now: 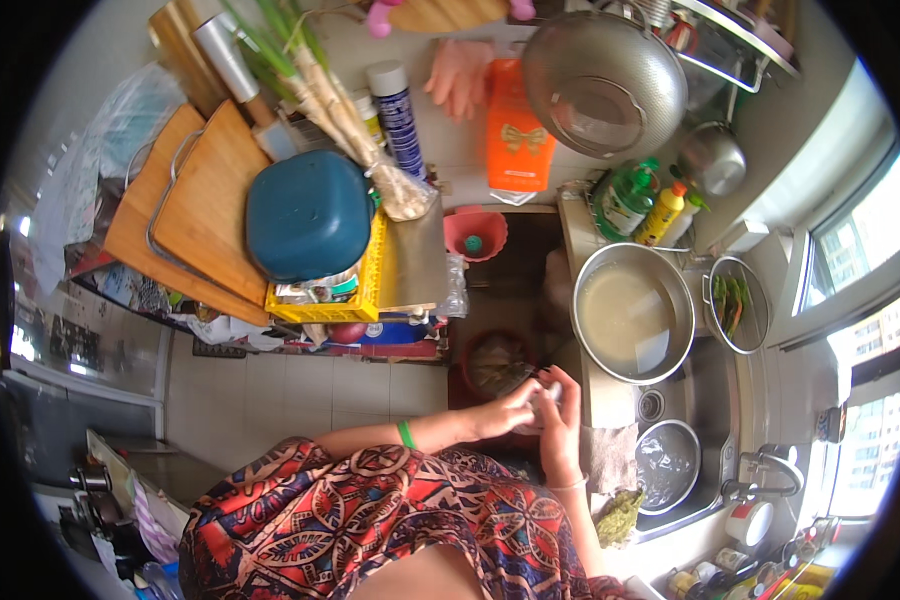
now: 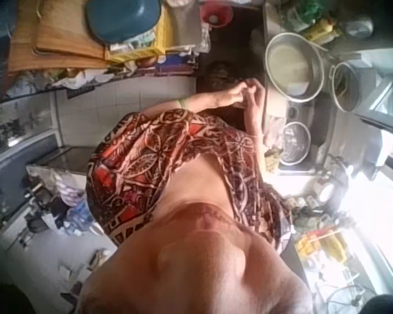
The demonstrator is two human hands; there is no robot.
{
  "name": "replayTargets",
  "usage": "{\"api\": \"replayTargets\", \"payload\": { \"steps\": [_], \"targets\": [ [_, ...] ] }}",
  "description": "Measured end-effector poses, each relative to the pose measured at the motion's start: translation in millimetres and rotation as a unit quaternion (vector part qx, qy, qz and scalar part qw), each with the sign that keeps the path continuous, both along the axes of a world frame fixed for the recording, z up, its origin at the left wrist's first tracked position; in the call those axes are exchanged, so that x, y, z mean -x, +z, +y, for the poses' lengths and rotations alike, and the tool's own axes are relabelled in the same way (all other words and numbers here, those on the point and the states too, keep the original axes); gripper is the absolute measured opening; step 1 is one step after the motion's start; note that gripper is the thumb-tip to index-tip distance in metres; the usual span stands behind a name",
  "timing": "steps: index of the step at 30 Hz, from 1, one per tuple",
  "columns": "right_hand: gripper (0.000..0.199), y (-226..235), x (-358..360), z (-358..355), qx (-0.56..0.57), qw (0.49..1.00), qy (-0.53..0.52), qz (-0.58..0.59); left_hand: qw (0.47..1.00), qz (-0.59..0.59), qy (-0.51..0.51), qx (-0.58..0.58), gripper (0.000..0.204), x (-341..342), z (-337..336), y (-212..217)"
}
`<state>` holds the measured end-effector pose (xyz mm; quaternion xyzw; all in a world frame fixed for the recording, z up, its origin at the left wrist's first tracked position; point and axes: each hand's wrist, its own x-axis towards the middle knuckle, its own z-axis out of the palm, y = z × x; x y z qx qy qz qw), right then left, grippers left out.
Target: The person wipes a glass door with a cloth, rinses the cloth at the sink, and continues wiping the door and its frame. The person handles the cloth and the door frame while cleaning.
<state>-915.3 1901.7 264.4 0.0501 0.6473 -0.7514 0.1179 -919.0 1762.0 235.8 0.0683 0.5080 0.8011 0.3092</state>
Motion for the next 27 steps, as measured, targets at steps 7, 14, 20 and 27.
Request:
{"api": "replayTargets", "payload": {
  "steps": [7, 14, 20, 27],
  "targets": [
    [0.049, 8, 27, -87, -0.031, 0.974, 0.218, 0.054, 0.952, -0.044, 0.299, -0.043, 0.025, -17, -73, -27],
    [0.044, -34, 29, -181, -0.079, 0.921, 0.353, 0.144, 0.798, 0.064, 0.55, 0.237, 0.028, -58, -146, -77],
    [0.039, -35, 11, -253, -0.083, 0.846, 0.493, 0.182, 0.665, -0.05, 0.642, 0.379, 0.026, -113, -184, -80],
    [0.04, -29, -32, -347, -0.023, 0.762, 0.629, 0.154, 0.666, -0.213, 0.683, 0.21, 0.023, -164, -250, -28]
  ]
}}
